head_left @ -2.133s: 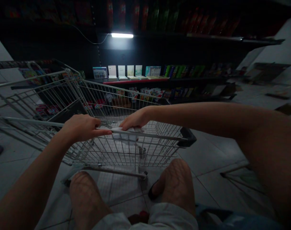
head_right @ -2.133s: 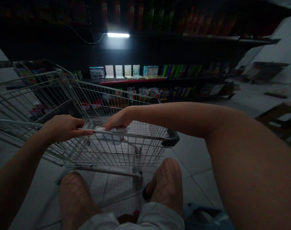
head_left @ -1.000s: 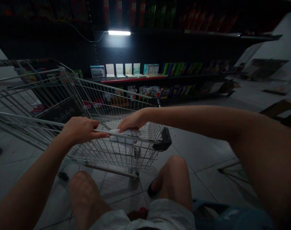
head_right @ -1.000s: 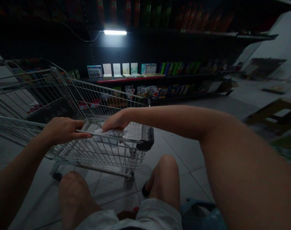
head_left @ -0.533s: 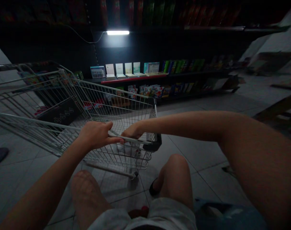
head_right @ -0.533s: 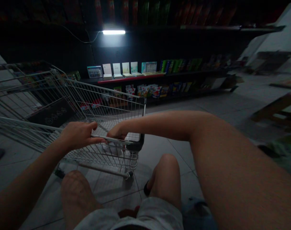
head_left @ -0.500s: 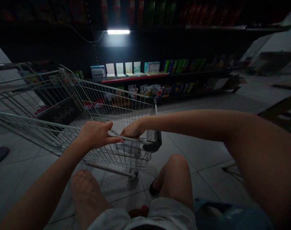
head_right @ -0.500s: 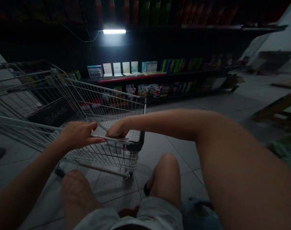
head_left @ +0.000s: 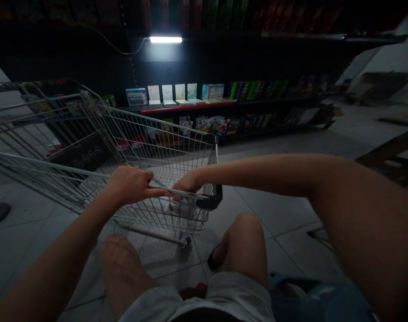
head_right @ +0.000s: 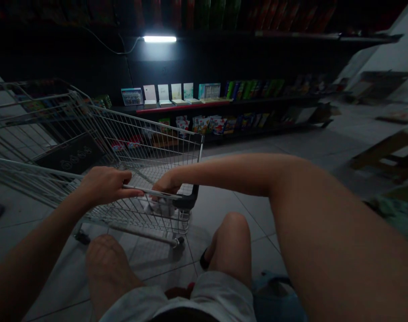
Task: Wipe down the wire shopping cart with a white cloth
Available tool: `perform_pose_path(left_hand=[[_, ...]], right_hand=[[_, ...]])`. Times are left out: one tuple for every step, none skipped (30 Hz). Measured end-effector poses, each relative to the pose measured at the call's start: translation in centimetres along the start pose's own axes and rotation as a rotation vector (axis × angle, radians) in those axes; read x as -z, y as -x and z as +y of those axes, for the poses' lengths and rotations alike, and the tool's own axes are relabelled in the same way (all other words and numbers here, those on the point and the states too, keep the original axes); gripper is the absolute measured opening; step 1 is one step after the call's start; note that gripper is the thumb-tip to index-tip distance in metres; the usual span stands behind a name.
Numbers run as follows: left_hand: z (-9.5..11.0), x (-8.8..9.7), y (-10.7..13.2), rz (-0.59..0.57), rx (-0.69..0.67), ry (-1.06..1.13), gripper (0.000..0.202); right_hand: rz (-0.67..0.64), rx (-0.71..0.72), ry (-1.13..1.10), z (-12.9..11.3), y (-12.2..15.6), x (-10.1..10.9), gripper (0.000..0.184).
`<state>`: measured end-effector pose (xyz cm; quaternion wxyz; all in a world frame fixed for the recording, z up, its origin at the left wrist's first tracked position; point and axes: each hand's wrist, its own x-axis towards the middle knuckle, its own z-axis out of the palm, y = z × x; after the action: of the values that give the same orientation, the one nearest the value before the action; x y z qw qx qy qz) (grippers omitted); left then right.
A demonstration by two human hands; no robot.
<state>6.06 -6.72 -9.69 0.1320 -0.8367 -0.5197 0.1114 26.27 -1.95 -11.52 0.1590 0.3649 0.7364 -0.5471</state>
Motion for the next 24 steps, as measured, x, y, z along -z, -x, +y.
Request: perform_pose_path(left_hand=[[-0.2, 0.0, 0.1, 0.001, -0.01, -0.004, 0.086], [-0.5, -0.1, 0.3, 0.002, -0.016, -0.004, 0.086], [-0.7, -0.2, 0.4, 0.002, -0.019, -0.001, 0.086], [-0.9, -0.3, 0.4, 0.002, -0.017, 0.003, 0.086], [-1.1, -0.4, 0.4, 0.0, -0.014, 0.008, 0.086], [-1.3, -0.5, 0.4, -0.001, -0.009, 0.011, 0.086], [-1.4, -0.6, 0.4, -0.002, -0.003, 0.013, 0.086], [-1.5, -0.7, 0.4, -0.001, 0.0, 0.014, 0.086], [-1.5, -0.7, 0.4, 0.001, 0.004, 0.017, 0.086], [-1.6, -0.8, 0.4, 0.004, 0.007, 0.019, 0.086], [-1.6, -0.8, 0.4, 0.007, 0.011, 0.021, 0.086], [-1.6, -0.8, 0.4, 0.008, 0.015, 0.021, 0.086], [-1.7, -0.8, 0.4, 0.007, 0.018, 0.02, 0.086], [-1.7, -0.8, 0.5, 0.005, 0.019, 0.016, 0.086], [-1.7, -0.8, 0.5, 0.001, 0.02, 0.014, 0.086], [-1.7, -0.8, 0.5, -0.005, 0.02, 0.014, 0.086], [-1.7, -0.8, 0.5, -0.011, 0.018, 0.018, 0.085], [-1.8, -0.8, 0.5, -0.015, 0.017, 0.023, 0.085], [-1.8, -0.8, 0.4, -0.019, 0.018, 0.029, 0.085], [-1.8, -0.8, 0.4, -0.022, 0.019, 0.034, 0.085], [-1.8, -0.9, 0.3, -0.024, 0.022, 0.035, 0.085], [-1.7, -0.9, 0.2, -0.026, 0.023, 0.036, 0.086], [-1.7, -0.9, 0.2, -0.03, 0.025, 0.035, 0.087], [-1.7, -0.8, 0.1, -0.032, 0.027, 0.035, 0.087]], right_hand=[[-0.012, -0.019, 0.005, -0.3, 0.6, 0.6, 0.027], [-0.031, -0.035, 0.0, -0.6, 1.3, 1.4, 0.025], [-0.047, -0.042, -0.002, -0.9, 2.0, 2.1, 0.023], [-0.066, -0.042, 0.002, -1.2, 2.7, 2.8, 0.02], [-0.086, -0.037, 0.014, -1.3, 3.1, 3.2, 0.018], [-0.1, -0.033, 0.032, -1.2, 3.4, 3.4, 0.016], [-0.111, -0.043, 0.054, -1.0, 3.4, 3.2, 0.016], [-0.117, -0.068, 0.077, -0.7, 3.1, 2.8, 0.016], [-0.119, -0.102, 0.095, -0.3, 2.6, 2.1, 0.017], [-0.121, -0.141, 0.109, 0.2, 1.9, 1.3, 0.02], [-0.128, -0.179, 0.121, 0.7, 1.2, 0.6, 0.024], [-0.135, -0.205, 0.135, 1.2, 0.6, -0.1, 0.028], [-0.139, -0.212, 0.151, 1.5, 0.2, -0.5, 0.031], [-0.134, -0.197, 0.164, 1.8, 0.1, -0.7, 0.033], [-0.124, -0.168, 0.172, 1.8, 0.3, -0.6, 0.032], [-0.112, -0.135, 0.172, 1.7, 0.7, -0.2, 0.03], [-0.101, -0.1, 0.162, 1.5, 1.5, 0.3, 0.027], [-0.096, -0.07, 0.149, 1.2, 2.4, 1.0, 0.024], [-0.098, -0.043, 0.137, 0.7, 3.4, 1.7, 0.022], [-0.1, -0.02, 0.132, 0.3, 4.4, 2.3, 0.022], [-0.099, 0.003, 0.134, -0.1, 5.3, 2.9, 0.022], [-0.097, 0.025, 0.14, -0.3, 5.9, 3.3, 0.023], [-0.091, 0.042, 0.148, -0.5, 6.3, 3.5, 0.024], [-0.084, 0.054, 0.156, -0.4, 6.3, 3.4, 0.024]])
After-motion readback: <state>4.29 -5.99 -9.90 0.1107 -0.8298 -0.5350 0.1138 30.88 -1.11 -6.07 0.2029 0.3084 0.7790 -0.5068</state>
